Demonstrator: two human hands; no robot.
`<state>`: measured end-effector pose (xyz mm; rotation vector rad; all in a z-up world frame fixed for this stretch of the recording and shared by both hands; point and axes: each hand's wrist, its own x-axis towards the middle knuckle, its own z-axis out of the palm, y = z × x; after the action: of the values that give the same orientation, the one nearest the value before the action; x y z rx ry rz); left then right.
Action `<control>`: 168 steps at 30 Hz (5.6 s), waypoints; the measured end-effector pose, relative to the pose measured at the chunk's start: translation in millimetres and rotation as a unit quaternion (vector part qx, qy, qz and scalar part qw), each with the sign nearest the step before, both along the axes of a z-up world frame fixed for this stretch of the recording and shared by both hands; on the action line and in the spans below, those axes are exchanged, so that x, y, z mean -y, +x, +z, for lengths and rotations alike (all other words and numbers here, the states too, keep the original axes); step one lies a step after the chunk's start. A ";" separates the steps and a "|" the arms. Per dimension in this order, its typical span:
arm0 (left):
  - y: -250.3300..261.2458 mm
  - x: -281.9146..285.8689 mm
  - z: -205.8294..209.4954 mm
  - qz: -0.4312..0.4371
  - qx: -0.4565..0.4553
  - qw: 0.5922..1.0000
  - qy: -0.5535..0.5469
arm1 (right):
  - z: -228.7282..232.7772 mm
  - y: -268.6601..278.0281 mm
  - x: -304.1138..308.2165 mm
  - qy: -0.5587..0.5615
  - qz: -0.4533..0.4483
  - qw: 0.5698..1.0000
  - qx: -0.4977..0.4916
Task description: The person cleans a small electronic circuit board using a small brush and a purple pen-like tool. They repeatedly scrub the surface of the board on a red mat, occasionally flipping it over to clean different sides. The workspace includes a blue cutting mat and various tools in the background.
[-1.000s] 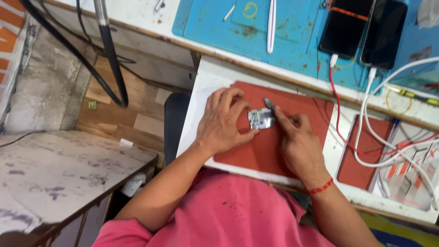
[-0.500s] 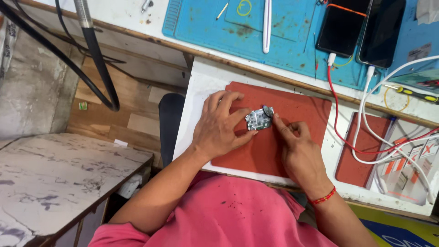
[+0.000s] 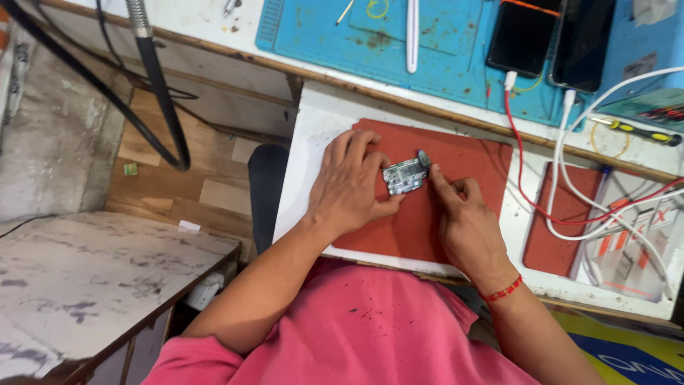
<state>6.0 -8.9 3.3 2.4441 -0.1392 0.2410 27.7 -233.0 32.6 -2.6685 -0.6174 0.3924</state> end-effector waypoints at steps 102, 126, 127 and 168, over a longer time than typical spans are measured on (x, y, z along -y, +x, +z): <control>-15.2 -14.3 -1.3 0.000 0.050 0.999 0.010 | 2.5 -29.5 -19.0 0.010 -0.029 1.000 -0.008; -12.9 -12.1 1.8 0.007 0.042 0.999 0.009 | 6.1 -17.1 -20.3 0.025 -0.004 1.000 -0.001; -11.7 -12.6 0.6 0.007 0.044 0.999 0.013 | 3.7 -9.1 -20.2 0.041 -0.014 0.999 0.024; -12.7 -13.2 0.0 0.013 0.038 0.999 0.007 | -1.7 -2.6 -10.3 0.017 0.011 1.000 0.023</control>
<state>-6.7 4.3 3.3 2.4531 -0.1434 0.3462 25.0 -222.7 30.9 -2.6473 -0.6615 0.3251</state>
